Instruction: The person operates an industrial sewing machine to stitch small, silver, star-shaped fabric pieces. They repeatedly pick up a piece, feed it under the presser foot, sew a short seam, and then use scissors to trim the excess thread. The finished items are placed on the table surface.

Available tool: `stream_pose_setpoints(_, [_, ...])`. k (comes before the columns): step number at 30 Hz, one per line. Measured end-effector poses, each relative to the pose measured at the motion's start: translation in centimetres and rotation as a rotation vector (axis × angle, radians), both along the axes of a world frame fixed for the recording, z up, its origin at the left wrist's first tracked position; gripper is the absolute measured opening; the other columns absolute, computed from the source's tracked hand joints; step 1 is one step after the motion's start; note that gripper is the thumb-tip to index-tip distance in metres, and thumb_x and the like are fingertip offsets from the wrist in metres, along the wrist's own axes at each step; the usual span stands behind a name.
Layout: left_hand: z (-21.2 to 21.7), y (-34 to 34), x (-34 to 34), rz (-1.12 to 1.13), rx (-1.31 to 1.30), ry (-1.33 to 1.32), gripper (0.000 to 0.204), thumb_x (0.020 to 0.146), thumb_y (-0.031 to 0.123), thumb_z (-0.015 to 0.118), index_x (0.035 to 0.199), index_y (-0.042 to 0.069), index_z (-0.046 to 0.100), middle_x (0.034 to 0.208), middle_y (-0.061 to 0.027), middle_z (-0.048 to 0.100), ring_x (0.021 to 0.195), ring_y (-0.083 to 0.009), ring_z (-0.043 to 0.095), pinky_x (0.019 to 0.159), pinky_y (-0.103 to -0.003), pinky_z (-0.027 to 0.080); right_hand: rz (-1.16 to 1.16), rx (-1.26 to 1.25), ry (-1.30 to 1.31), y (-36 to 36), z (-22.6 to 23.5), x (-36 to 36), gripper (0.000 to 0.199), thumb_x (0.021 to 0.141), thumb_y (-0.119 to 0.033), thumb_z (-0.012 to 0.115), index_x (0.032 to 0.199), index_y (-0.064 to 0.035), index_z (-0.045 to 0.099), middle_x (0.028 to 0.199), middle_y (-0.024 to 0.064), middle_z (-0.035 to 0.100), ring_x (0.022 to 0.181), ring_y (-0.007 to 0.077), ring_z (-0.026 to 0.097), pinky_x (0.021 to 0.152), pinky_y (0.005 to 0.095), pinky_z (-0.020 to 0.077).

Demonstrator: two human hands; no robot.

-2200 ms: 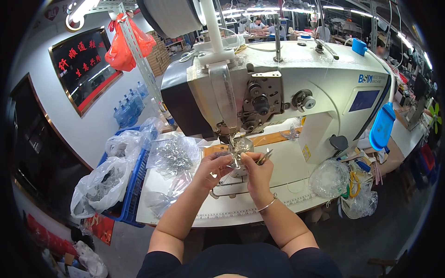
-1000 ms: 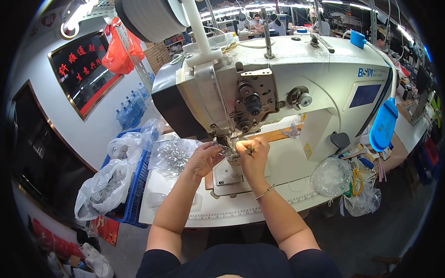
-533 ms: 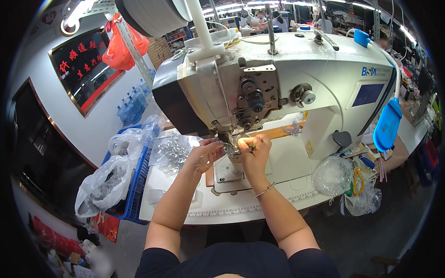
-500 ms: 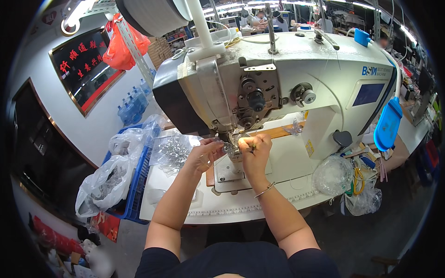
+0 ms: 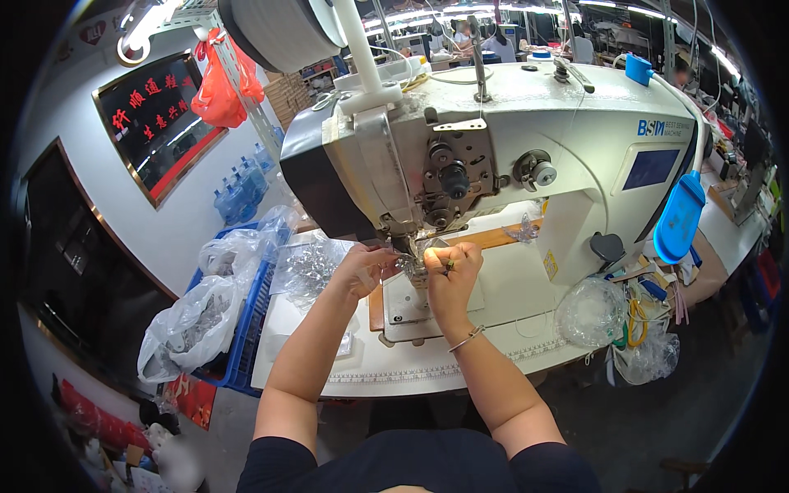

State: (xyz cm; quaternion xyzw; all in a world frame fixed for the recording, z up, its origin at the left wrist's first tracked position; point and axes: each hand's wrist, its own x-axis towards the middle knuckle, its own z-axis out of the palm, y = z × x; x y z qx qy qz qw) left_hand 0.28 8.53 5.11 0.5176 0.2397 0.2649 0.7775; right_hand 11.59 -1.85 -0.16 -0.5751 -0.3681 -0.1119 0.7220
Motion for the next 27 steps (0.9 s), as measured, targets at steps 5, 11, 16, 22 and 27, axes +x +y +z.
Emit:
stream_pose_setpoints(5, [0.1, -0.2, 0.0, 0.011, -0.036, -0.012, 0.016, 0.076, -0.004, 0.06, 0.091, -0.002, 0.06, 0.088, -0.0089, 0.063, 0.078, -0.0185, 0.061, 0.069, -0.031, 0.05, -0.008, -0.012, -0.021, 0.1, -0.4, 0.3, 0.01, 0.072, -0.01, 0.066, 0.072, -0.0041, 0.058, 0.086, 0.0064, 0.044, 0.085, 0.0189, 0.044, 0.078, 0.0289, 0.0366])
stream_pose_setpoints(11, [-0.7, 0.6, 0.2, -0.026, 0.013, -0.079, 0.017, 0.077, -0.003, 0.059, 0.093, -0.003, 0.061, 0.09, -0.0099, 0.063, 0.08, -0.0189, 0.061, 0.071, -0.032, 0.051, -0.003, -0.049, -0.009, 0.5, 0.0, 0.6, 0.01, 0.07, -0.009, 0.067, 0.075, -0.0074, 0.058, 0.089, 0.0074, 0.044, 0.091, 0.0244, 0.04, 0.082, 0.0344, 0.0329])
stream_pose_setpoints(16, [-0.6, 0.5, 0.2, -0.017, -0.027, -0.035, 0.018, 0.077, -0.002, 0.059, 0.095, -0.003, 0.062, 0.09, -0.0107, 0.064, 0.079, -0.0179, 0.061, 0.071, -0.031, 0.051, 0.023, -0.046, -0.005, 0.4, -0.1, 0.6, 0.009, 0.071, -0.01, 0.066, 0.076, -0.0082, 0.059, 0.09, 0.0076, 0.044, 0.091, 0.025, 0.04, 0.083, 0.0351, 0.0324])
stream_pose_setpoints(22, [-0.7, 0.6, 0.1, -0.033, -0.024, -0.033, 0.015, 0.076, 0.0, 0.06, 0.091, -0.003, 0.062, 0.088, -0.0094, 0.063, 0.079, -0.0167, 0.061, 0.07, -0.03, 0.051, 0.046, -0.066, -0.021, 0.1, -0.5, 0.8, 0.009, 0.072, -0.011, 0.066, 0.077, -0.0086, 0.059, 0.093, 0.0087, 0.042, 0.092, 0.0251, 0.039, 0.084, 0.0353, 0.0321])
stream_pose_setpoints(27, [-1.6, 1.4, 0.0, -0.067, -0.026, -0.046, 0.016, 0.076, 0.004, 0.062, 0.091, 0.0, 0.06, 0.086, -0.0073, 0.062, 0.08, -0.0155, 0.061, 0.072, -0.03, 0.051, 0.055, -0.062, -0.033, 0.0, -0.1, 0.6, 0.009, 0.073, -0.012, 0.066, 0.077, -0.009, 0.059, 0.092, 0.008, 0.042, 0.093, 0.0252, 0.038, 0.085, 0.0356, 0.0317])
